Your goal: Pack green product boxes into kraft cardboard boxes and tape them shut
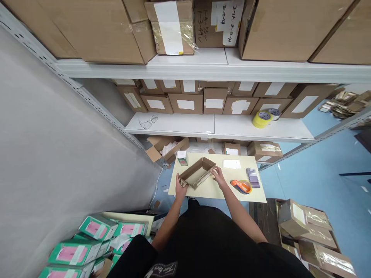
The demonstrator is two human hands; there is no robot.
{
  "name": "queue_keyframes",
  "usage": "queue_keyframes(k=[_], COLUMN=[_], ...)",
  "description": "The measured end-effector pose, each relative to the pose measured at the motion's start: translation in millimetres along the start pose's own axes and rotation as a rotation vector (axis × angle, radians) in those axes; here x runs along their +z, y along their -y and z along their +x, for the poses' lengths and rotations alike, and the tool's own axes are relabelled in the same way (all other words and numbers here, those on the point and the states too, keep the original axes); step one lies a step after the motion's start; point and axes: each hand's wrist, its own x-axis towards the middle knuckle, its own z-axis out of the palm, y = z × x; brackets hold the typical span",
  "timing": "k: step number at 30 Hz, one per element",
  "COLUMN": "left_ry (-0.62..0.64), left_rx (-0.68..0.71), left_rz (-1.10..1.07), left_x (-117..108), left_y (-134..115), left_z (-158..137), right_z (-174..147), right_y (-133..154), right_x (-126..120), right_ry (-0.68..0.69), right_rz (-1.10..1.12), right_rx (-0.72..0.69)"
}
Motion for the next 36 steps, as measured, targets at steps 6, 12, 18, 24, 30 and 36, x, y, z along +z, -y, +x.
queue_keyframes(k=[6,12,18,24,30,36], left_ry=[-0.047,0.015,-0.016,-0.098,-0.130,-0.011], left_rx=[-0.026,0.044,0.062,-0.039,0.035,0.049], left_rz=[-0.023,0.065,0.187,0.420,0.445,0.418], left_x=[0,-3,-10,-10,-13,-15], left_y=[11,7,7,-1,-8,-1], left_z=[13,30,44,56,57,53], right_z=[3,2,5,10,22,14], right_y=[-16,-29,-49,-63,-60,-82], right_x=[8,23,29,13,15,11], right_ry=[-0.112,0.050,0.154,0.249,0.304,0.339], right_rz=[-0.060,-0.170,-0.241,-0.352,-0.433,-0.335], right_rx=[-0.052,-0.142,-0.306,-0.321,-0.298,-0.098])
